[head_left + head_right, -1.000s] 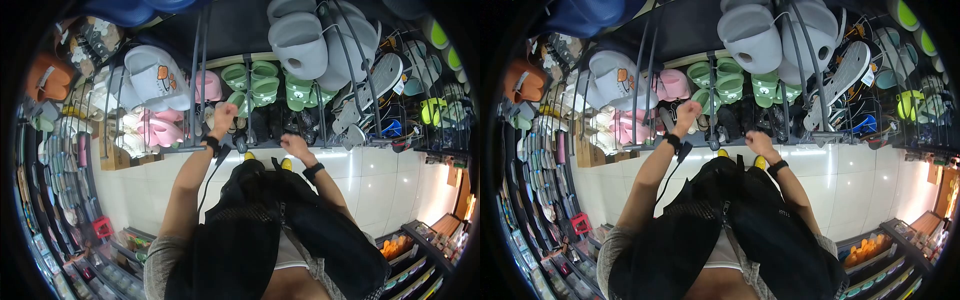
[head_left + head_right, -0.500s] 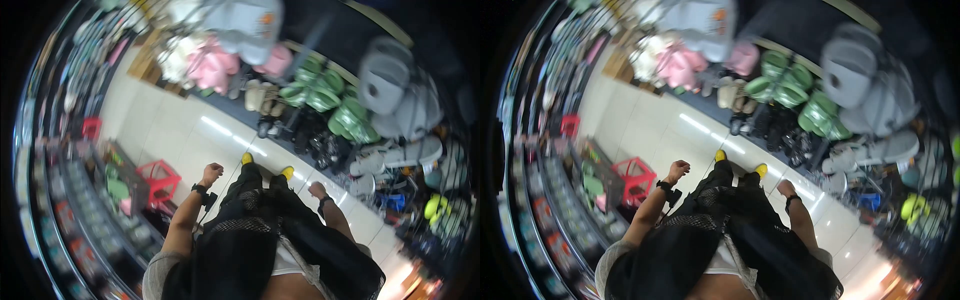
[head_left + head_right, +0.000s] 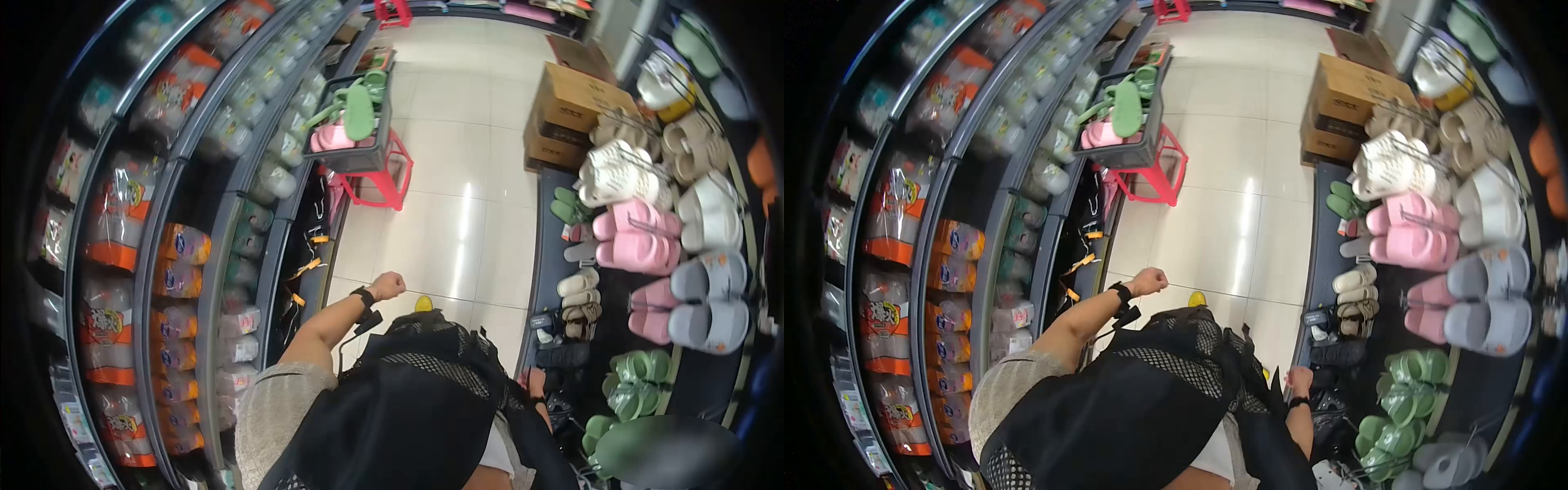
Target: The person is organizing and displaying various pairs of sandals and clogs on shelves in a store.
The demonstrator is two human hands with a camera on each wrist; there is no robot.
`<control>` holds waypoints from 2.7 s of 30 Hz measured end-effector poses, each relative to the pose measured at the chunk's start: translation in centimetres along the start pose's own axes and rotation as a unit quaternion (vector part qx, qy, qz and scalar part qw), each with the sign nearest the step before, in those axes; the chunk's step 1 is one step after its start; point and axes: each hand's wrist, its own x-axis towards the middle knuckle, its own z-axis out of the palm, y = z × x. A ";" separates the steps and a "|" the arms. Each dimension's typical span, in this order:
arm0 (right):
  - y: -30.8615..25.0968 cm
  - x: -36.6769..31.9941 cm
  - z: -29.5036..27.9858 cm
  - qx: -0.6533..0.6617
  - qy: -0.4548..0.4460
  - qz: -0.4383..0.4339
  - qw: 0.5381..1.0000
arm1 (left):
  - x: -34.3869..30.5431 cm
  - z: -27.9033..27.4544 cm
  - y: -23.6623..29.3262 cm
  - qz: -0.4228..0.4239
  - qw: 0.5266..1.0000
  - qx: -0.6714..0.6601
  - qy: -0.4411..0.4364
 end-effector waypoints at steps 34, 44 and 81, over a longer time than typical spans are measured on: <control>-84.5 11.5 37.7 -0.405 -0.283 -0.501 0.711 | 24.7 -41.2 -1.5 -0.034 0.923 0.259 0.284; -90.0 13.2 39.7 -0.342 -0.308 -0.508 0.728 | 26.1 -49.1 2.1 0.055 0.903 0.165 0.393; -95.9 8.4 47.4 -0.138 -0.433 -0.357 0.816 | 25.9 -58.7 -3.3 -0.101 0.872 -0.159 0.451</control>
